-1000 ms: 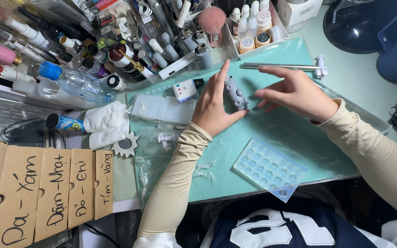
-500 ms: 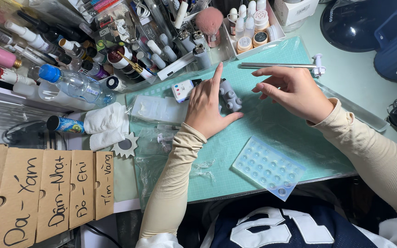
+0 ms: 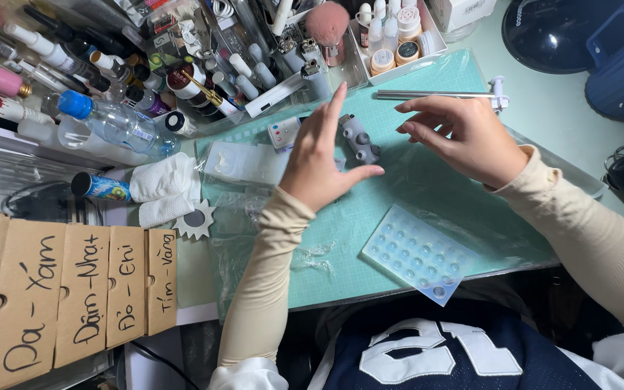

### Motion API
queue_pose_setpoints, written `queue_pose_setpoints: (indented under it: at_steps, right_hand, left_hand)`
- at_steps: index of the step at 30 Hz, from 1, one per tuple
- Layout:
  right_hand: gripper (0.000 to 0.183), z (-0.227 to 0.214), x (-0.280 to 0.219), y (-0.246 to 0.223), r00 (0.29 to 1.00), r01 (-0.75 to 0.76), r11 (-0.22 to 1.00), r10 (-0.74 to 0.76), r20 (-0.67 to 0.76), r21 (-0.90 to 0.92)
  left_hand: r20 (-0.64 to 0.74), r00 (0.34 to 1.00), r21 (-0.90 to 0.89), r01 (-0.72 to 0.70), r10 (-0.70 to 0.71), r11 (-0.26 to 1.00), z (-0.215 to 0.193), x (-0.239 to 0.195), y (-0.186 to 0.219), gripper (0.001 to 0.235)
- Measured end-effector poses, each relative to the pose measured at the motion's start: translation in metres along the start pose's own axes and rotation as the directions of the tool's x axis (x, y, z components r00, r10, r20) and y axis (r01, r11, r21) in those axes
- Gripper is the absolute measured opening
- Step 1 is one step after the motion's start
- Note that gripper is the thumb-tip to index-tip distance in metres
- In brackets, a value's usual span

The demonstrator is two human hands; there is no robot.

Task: The person removes small gray clay pieces from a silicone mold and attaches them to a gray cylindrical device. They then use a red-handled tool to apply a substance to the device's USB port.

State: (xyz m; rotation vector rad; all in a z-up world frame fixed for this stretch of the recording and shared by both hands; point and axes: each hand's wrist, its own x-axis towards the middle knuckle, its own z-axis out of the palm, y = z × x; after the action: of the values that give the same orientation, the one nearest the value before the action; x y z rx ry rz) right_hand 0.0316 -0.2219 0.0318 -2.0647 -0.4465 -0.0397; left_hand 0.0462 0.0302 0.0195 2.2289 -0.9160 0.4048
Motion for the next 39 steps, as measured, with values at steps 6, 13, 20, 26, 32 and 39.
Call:
queue_pose_setpoints:
  at_steps: [6,13,20,26,32,39]
  right_hand:
    - [0.014,-0.017,-0.049,-0.012,0.975,0.178,0.941,-0.128,0.183,-0.288]
    - [0.014,-0.001,-0.076,-0.018,0.986,0.11,0.967,-0.077,0.149,-0.231]
    - [0.013,0.008,-0.074,-0.032,0.984,0.143,0.962,-0.112,0.139,-0.234]
    - [0.017,0.013,-0.089,-0.032,0.972,0.225,0.958,-0.233,-0.027,-0.177]
    - [0.034,0.028,-0.118,-0.028,0.864,0.498,0.866,-0.5,-0.057,-0.04]
    - [0.026,0.024,-0.155,-0.009,0.836,0.509,0.857,-0.515,0.186,0.085]
  left_hand:
    - [0.006,0.995,0.051,0.096,-0.097,0.994,-0.058,-0.038,0.044,0.028]
    - [-0.051,0.973,0.193,0.231,-0.226,0.954,-0.027,-0.074,0.036,0.013]
    - [-0.021,0.991,0.475,0.129,-0.136,0.87,0.017,-0.061,-0.005,0.036]
    - [-0.111,0.986,0.344,0.157,-0.126,0.926,0.01,-0.05,0.026,0.032]
    - [-0.083,0.992,0.038,-0.092,0.095,0.995,0.006,-0.093,0.133,0.035]
    - [0.118,0.986,0.104,-0.129,0.117,0.986,-0.012,-0.098,0.163,0.03]
